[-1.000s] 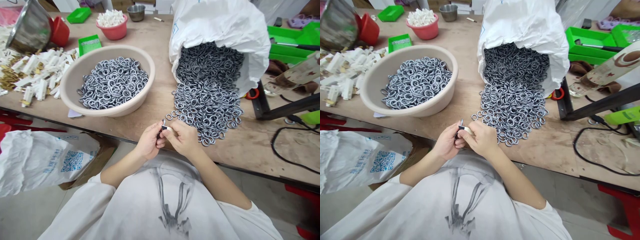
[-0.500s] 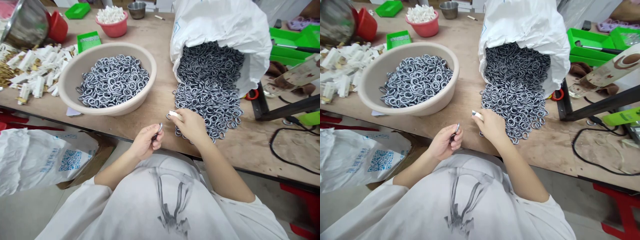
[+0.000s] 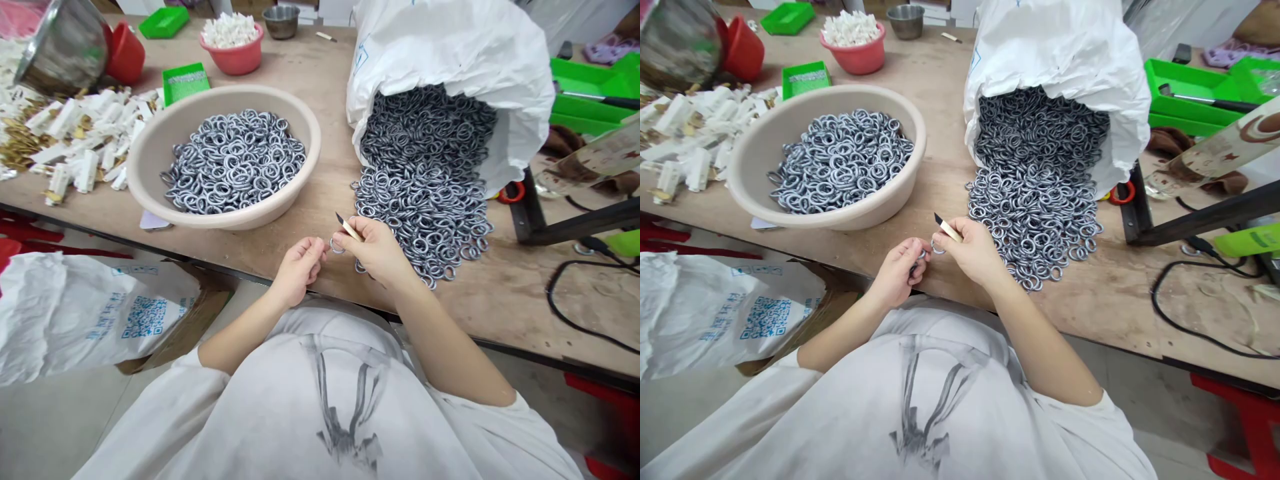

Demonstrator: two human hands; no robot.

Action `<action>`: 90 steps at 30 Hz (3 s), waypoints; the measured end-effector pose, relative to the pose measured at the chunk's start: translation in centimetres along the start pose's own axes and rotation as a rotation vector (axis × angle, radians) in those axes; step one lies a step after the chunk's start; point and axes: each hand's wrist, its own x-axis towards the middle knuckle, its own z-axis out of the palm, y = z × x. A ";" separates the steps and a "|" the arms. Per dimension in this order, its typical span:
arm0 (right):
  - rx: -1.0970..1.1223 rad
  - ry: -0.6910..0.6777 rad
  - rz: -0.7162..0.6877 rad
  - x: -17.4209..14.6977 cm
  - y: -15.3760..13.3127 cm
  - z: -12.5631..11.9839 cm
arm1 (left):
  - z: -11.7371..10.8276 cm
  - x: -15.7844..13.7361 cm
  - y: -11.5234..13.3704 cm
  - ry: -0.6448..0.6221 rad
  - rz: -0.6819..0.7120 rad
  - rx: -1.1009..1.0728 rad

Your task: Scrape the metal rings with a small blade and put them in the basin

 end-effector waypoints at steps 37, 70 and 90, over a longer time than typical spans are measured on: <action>-0.943 0.094 0.009 -0.3 0.7 -3.2 | 0.2 -1.2 0.7 -0.256 -0.099 0.014; 0.354 -0.308 0.023 -0.6 0.2 -0.9 | 1.4 -0.2 1.4 -0.418 -0.443 -0.258; -0.717 0.094 -0.416 -4.6 -1.3 -0.9 | 3.2 -1.0 1.2 -0.103 -0.179 -0.170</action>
